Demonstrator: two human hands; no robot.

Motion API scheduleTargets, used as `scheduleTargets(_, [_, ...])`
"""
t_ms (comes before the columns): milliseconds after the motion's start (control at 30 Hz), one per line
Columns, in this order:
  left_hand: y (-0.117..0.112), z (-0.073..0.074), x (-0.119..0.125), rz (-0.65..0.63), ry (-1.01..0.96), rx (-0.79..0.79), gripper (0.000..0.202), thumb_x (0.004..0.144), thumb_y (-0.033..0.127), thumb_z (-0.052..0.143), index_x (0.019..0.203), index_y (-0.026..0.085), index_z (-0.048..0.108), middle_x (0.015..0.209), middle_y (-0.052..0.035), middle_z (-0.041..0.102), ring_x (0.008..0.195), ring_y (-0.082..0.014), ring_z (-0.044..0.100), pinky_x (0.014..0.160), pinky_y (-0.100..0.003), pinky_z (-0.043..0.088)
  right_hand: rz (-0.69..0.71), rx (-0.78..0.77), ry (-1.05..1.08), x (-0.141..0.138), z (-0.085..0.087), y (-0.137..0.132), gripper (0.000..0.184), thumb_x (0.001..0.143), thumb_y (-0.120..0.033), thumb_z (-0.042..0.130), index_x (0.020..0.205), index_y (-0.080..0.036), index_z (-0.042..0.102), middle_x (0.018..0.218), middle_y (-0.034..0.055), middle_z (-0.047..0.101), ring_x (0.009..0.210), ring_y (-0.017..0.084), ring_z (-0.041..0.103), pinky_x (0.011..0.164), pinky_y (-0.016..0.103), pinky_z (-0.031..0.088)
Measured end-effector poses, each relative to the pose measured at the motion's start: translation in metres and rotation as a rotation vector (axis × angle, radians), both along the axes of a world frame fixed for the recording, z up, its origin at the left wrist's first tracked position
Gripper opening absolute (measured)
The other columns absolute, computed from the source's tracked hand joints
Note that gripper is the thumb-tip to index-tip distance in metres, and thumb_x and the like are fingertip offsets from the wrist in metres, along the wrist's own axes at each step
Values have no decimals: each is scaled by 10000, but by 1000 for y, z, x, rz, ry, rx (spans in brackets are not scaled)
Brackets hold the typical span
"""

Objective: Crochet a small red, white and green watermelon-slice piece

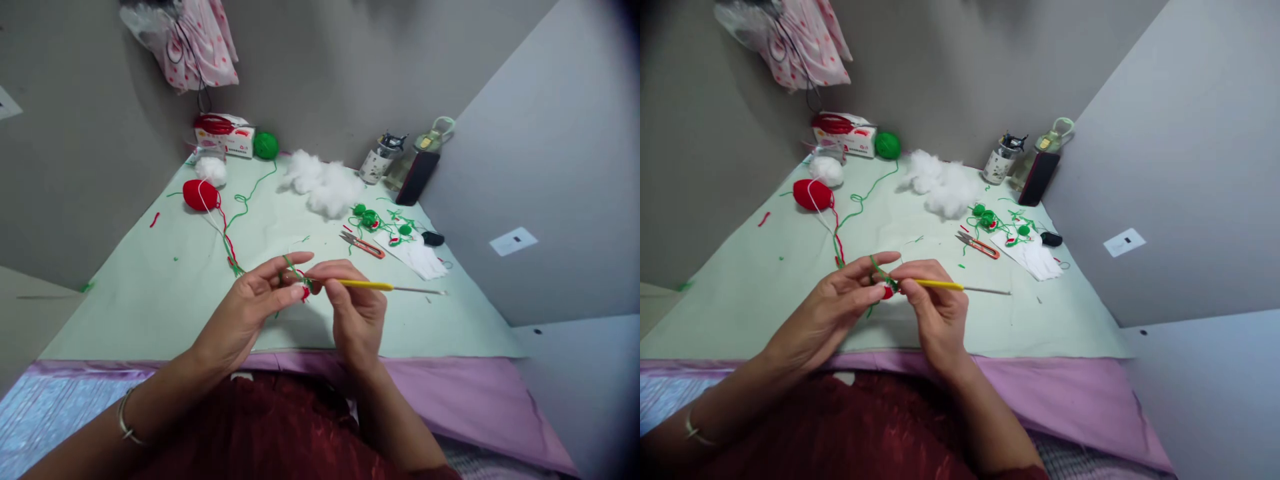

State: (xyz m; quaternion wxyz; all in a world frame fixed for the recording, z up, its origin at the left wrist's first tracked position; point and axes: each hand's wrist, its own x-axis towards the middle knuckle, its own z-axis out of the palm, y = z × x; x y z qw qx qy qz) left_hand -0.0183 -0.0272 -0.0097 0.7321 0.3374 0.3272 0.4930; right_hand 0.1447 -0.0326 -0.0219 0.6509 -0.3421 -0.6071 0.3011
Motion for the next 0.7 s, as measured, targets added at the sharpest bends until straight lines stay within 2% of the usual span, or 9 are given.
scheduleTargets(100, [-3,-1,4,29,54,40,320,824,239,884,1136,298,844,856,27,701,872,-106,610,882,-210,472,-62,39,-117,-3,-4,-2,182,1015,-173,632,1048,-262,787,938,31,776,876,179,723,728,329,607])
scheduleTargets(167, [-2,-3,6,52,39,20,367,811,256,899,1167,314,833,867,27,712,882,-109,618,886,-213,472,-159,144,-257,-4,-8,-5,239,998,-132,647,1126,-282,782,994,37,771,888,175,724,739,330,613])
scheduleTargets(233, [0,-5,6,8,-25,-38,407,798,282,907,1196,290,824,896,9,731,894,-119,626,886,-219,476,-236,283,-407,-2,-11,-7,313,971,-96,673,1195,-292,772,1075,55,766,946,186,724,780,344,617])
scheduleTargets(300, [4,-8,4,-48,-79,-106,401,800,296,895,1192,239,829,919,-18,739,906,-132,629,902,-233,485,-253,324,-415,0,-11,-7,333,967,-78,668,1204,-288,770,1069,59,773,959,193,721,796,354,613])
scheduleTargets(367, [7,-10,1,-52,-90,-139,342,800,275,881,1134,207,848,919,-28,734,889,-135,623,920,-250,491,-213,204,-240,3,-9,-5,269,990,-99,637,1128,-276,785,976,40,773,858,175,707,740,338,596])
scheduleTargets(467, [8,-10,-1,-4,-17,-84,283,802,255,874,1085,254,861,914,-7,734,859,-124,611,901,-245,480,-79,-19,44,4,-4,-2,188,1020,-190,625,1007,-265,796,877,15,740,700,139,646,645,308,549])
scheduleTargets(533, [6,-10,0,-7,74,13,283,809,268,878,1090,298,859,935,2,743,908,-135,622,910,-247,468,4,-61,61,3,-3,-1,157,1009,-228,653,989,-266,804,897,20,750,761,150,669,681,310,558])
scheduleTargets(600, [3,-9,-1,-13,163,95,292,832,288,869,1121,331,850,966,5,744,973,-152,629,947,-263,458,20,-84,23,2,-3,-1,136,995,-234,679,990,-271,810,912,20,763,832,158,688,731,307,571])
scheduleTargets(700, [0,-9,-2,4,213,110,289,857,318,850,1144,346,842,918,11,698,945,-147,611,922,-264,458,49,-173,116,2,-5,1,129,1005,-265,670,989,-264,799,877,5,748,755,131,669,708,283,568])
